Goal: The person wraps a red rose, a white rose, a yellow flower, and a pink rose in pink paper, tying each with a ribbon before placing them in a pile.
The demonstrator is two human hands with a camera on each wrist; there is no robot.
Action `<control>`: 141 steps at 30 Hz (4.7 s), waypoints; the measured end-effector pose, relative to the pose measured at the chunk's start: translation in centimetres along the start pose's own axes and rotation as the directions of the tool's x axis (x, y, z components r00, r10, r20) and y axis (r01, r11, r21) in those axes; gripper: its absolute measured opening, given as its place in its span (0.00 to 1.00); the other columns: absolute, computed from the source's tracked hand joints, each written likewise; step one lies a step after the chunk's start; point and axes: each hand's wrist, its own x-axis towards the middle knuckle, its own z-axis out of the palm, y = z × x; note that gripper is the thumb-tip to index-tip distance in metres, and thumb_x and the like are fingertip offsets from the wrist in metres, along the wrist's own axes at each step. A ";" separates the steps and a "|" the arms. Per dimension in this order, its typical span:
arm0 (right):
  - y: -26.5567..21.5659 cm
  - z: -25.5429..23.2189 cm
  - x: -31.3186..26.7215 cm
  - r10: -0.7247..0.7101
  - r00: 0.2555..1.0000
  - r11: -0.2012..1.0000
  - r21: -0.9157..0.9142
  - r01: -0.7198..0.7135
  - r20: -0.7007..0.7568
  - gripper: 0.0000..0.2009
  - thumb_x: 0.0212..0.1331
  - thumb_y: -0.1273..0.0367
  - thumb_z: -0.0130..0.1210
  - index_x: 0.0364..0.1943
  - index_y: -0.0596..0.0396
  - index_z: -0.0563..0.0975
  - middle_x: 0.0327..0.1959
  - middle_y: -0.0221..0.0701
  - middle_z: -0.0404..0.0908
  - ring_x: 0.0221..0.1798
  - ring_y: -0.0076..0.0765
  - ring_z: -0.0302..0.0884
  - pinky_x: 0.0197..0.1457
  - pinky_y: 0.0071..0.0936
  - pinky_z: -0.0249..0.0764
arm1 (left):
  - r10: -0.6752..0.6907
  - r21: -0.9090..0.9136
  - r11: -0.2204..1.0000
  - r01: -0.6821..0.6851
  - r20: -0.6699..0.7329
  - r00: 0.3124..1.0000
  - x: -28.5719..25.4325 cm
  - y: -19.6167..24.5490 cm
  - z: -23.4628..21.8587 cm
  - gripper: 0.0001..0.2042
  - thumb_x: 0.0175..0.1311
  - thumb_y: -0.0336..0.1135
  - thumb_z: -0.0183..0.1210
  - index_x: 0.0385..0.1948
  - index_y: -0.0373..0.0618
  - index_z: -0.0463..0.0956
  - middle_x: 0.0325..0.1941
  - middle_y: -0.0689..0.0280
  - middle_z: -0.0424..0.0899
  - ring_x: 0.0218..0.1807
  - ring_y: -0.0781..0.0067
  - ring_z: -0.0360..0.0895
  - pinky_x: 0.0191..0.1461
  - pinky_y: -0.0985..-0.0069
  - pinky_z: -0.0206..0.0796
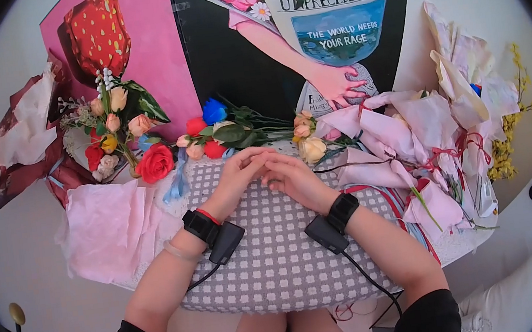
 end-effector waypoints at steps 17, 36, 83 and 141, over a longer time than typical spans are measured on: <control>-0.2 0.3 -0.2 -0.006 0.999 0.999 -0.039 0.007 0.035 0.14 0.64 0.64 0.44 0.49 0.55 0.71 0.40 0.24 0.72 0.40 0.19 0.71 0.41 0.16 0.66 | 0.084 0.084 0.993 -0.082 -0.019 0.996 -0.1 0.0 0.0 0.11 0.58 0.27 0.53 0.43 0.38 0.71 0.44 0.65 0.77 0.47 0.78 0.73 0.51 0.81 0.65; -2.3 1.0 1.0 -0.256 0.966 0.905 -0.361 0.226 -0.038 0.17 0.65 0.59 0.37 0.33 0.56 0.74 0.20 0.23 0.72 0.24 0.16 0.68 0.28 0.13 0.62 | 0.024 -0.034 0.999 -0.033 -0.242 0.970 0.1 -0.3 0.2 0.12 0.64 0.42 0.41 0.38 0.46 0.69 0.30 0.70 0.73 0.27 0.84 0.67 0.31 0.85 0.55; -21.1 -4.2 -19.0 -0.689 0.704 -0.312 -0.806 -0.503 -0.173 0.12 0.45 0.70 0.57 0.34 0.59 0.72 0.24 0.39 0.76 0.27 0.40 0.75 0.32 0.32 0.70 | 0.055 0.017 0.998 -0.053 -0.236 0.970 0.0 0.3 0.9 0.09 0.67 0.40 0.41 0.38 0.47 0.67 0.24 0.71 0.74 0.23 0.86 0.65 0.27 0.87 0.54; 0.7 2.5 -2.7 0.053 0.987 0.999 0.019 -0.051 -0.152 0.09 0.59 0.67 0.45 0.40 0.53 0.73 0.23 0.24 0.73 0.09 0.12 0.51 0.14 0.12 0.47 | -0.104 0.014 0.994 0.105 -0.041 0.994 -0.4 -0.9 0.6 0.11 0.65 0.46 0.46 0.29 0.50 0.69 0.20 0.79 0.67 0.23 0.91 0.60 0.27 0.89 0.51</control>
